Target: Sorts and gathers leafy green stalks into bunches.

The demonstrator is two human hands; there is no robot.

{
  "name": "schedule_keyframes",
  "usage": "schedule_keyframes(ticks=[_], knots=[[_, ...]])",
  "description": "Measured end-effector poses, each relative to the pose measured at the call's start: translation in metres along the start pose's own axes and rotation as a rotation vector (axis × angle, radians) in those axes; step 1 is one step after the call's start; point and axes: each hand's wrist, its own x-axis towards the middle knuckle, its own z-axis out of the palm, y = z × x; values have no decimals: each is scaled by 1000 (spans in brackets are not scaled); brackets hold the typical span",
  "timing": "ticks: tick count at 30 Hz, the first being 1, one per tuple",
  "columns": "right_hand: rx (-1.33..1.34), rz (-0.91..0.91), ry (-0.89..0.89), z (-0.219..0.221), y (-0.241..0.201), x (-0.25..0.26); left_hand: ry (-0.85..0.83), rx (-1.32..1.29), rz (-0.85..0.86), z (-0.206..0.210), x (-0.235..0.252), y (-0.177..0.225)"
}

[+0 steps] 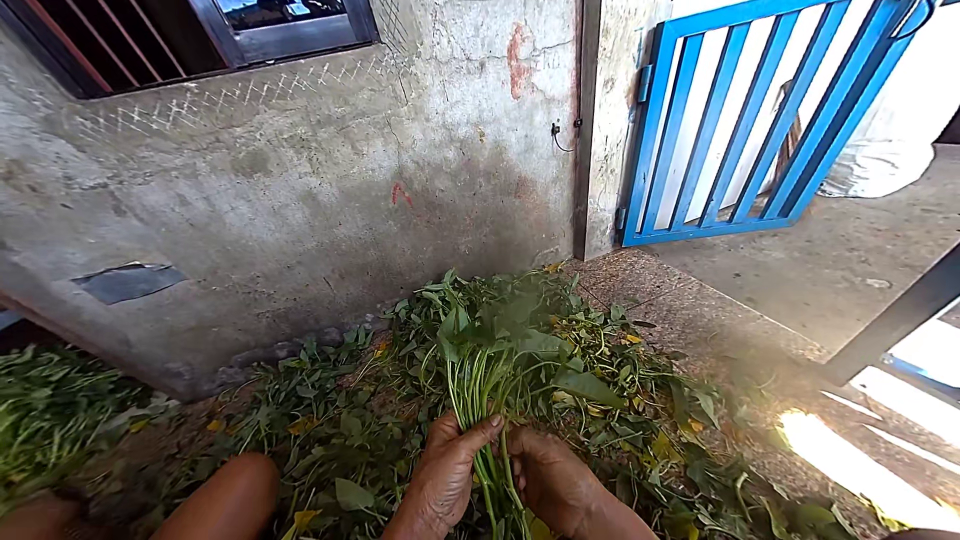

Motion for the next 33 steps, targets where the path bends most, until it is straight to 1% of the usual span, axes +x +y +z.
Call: schedule_keyframes(ticks=[1,3,7,10,12,16,19,22,27,33], knots=[[-69,-61,27,-1,3,-1,11,8,-5,0,0,0],[-246,-243,101,-4,7,0,29,23,-20,0,0,-1],[-600,-758,254,-9,14,-4,66,59,-28,0,2,-2],[-909,-1128,371,-7,8,-4,39,63,-42,-1,2,-4],[-1091,-1251,432,-3,-3,-3,19,66,-41,3,0,-5],[-1294,-1324,555,6,-19,-1,-27,59,-22,5,-1,-9],[-1492,-1377,569,7,-28,-2,-30,60,1,4,-1,-9],[-1707,-1343,511,7,-36,-4,-23,70,24,3,0,-10],[-1812,-1436,359,2,-51,-1,-34,93,10,1,1,-9],[-1968,-1334,143,1,-66,-4,-57,127,-25,-1,2,-10]])
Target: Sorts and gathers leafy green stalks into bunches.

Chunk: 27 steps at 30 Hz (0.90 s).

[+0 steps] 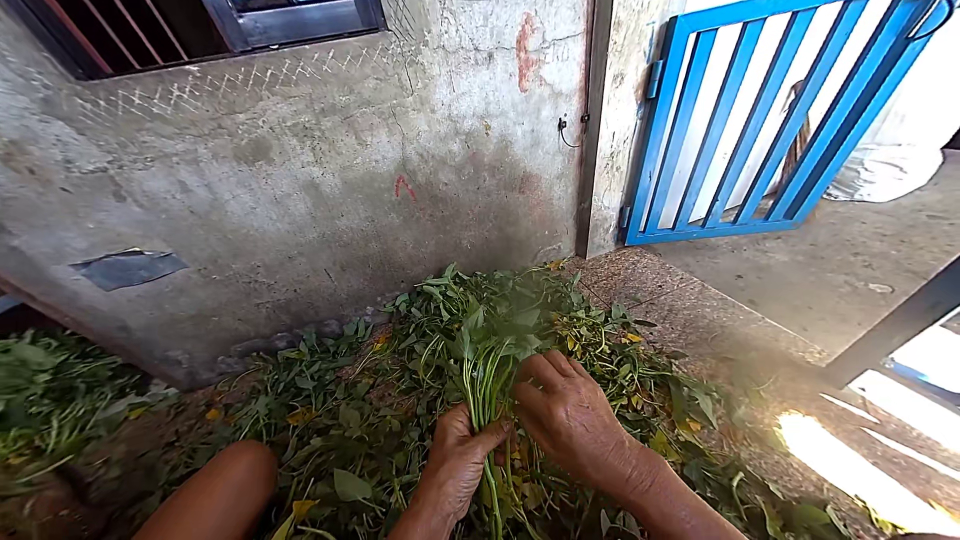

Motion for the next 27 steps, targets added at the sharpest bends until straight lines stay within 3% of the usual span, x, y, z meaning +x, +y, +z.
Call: schedule_keyframes(ticks=[4,8,11,14,17,20,22,27], knots=[[-5,-77,-101,0,1,2,-42,90,7,-2,1,-3],[-162,-67,-2,12,-9,-5,-87,144,-32,0,0,-2],[-185,188,228,21,-18,-11,-128,186,-91,2,0,-1],[119,566,286,14,-16,-21,-87,162,-90,3,-1,0],[776,736,-100,6,-13,-46,7,74,-41,-1,4,5],[1368,593,-389,21,-18,-63,34,15,-21,-1,4,6],[1538,543,-457,30,-22,-67,27,6,-21,-1,1,7],[1732,655,-654,26,-21,-68,61,-29,-34,-4,-2,12]])
